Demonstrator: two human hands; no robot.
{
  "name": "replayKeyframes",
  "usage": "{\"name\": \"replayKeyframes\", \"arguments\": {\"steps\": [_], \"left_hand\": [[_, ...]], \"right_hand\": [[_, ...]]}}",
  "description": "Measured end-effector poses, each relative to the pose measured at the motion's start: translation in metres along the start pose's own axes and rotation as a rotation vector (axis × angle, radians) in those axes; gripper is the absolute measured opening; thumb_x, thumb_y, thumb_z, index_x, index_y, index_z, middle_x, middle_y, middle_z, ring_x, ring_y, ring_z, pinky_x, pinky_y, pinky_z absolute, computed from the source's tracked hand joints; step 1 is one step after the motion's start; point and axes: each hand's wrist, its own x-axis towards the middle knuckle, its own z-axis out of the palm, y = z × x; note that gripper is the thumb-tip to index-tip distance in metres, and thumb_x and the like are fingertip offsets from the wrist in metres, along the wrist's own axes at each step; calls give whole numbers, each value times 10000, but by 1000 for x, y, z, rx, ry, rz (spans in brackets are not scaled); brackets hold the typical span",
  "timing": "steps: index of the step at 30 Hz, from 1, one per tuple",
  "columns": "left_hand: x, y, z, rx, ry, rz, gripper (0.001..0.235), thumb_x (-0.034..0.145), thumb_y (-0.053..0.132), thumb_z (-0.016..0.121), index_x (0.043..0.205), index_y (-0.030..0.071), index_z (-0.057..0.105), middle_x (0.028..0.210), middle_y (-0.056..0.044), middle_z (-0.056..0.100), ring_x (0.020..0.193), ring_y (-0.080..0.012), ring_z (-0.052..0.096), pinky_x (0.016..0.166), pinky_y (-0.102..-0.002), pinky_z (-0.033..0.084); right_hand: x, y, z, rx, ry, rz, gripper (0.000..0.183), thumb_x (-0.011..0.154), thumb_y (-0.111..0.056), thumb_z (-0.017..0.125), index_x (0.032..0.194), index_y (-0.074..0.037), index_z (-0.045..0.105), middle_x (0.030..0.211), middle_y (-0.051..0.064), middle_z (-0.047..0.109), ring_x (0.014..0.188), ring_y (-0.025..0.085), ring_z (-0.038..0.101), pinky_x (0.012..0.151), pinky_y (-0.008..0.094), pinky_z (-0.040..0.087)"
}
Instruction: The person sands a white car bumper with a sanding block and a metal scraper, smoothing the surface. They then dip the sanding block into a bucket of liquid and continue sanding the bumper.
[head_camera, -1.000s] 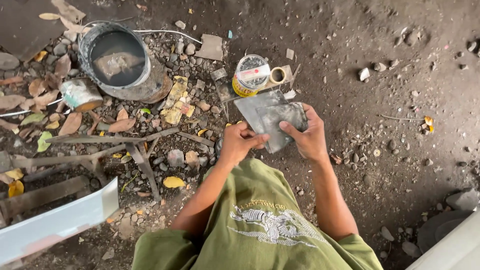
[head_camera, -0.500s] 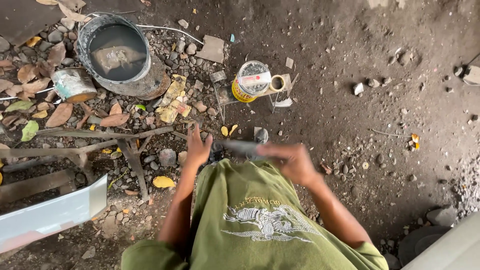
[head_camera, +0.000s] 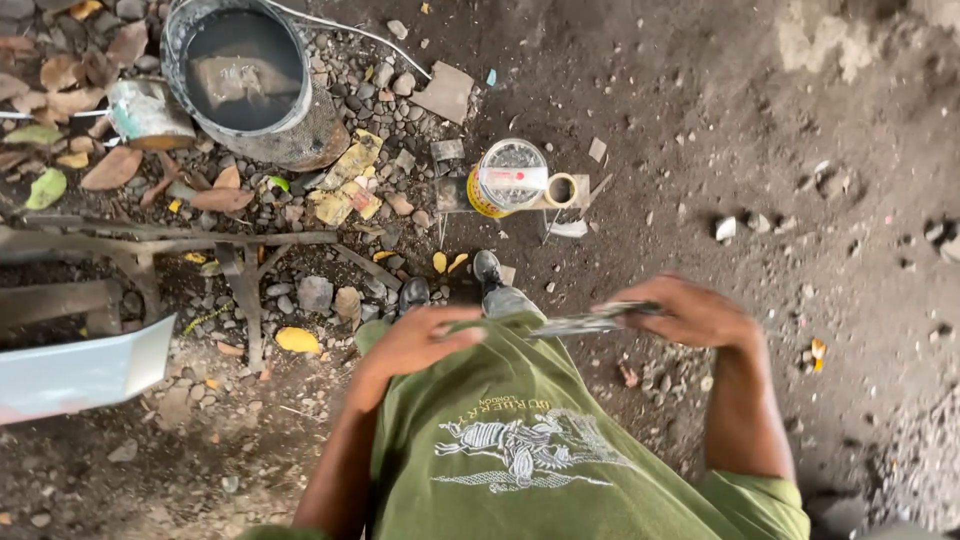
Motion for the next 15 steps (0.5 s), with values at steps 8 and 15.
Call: {"name": "replayKeyframes", "arguments": {"steps": [8, 15], "left_hand": [[68, 55, 4, 7, 221, -154, 399, 911, 417, 744, 1123, 79, 723, 903, -110, 782, 772, -218, 712, 729, -403, 568], [62, 39, -14, -182, 465, -518, 277, 903, 120, 684, 1169, 175, 739, 894, -103, 804, 688, -186, 745, 669, -350, 611]], "right_hand": [[103, 56, -59, 286, 139, -88, 435, 1003, -135, 618, 1418, -79, 498, 1118, 92, 727, 903, 152, 686, 751, 326, 585], [164, 225, -60, 565, 328, 239, 202, 1012, -94, 542, 1132, -91, 704, 949, 39, 666, 744, 111, 562, 670, 275, 527]]}}
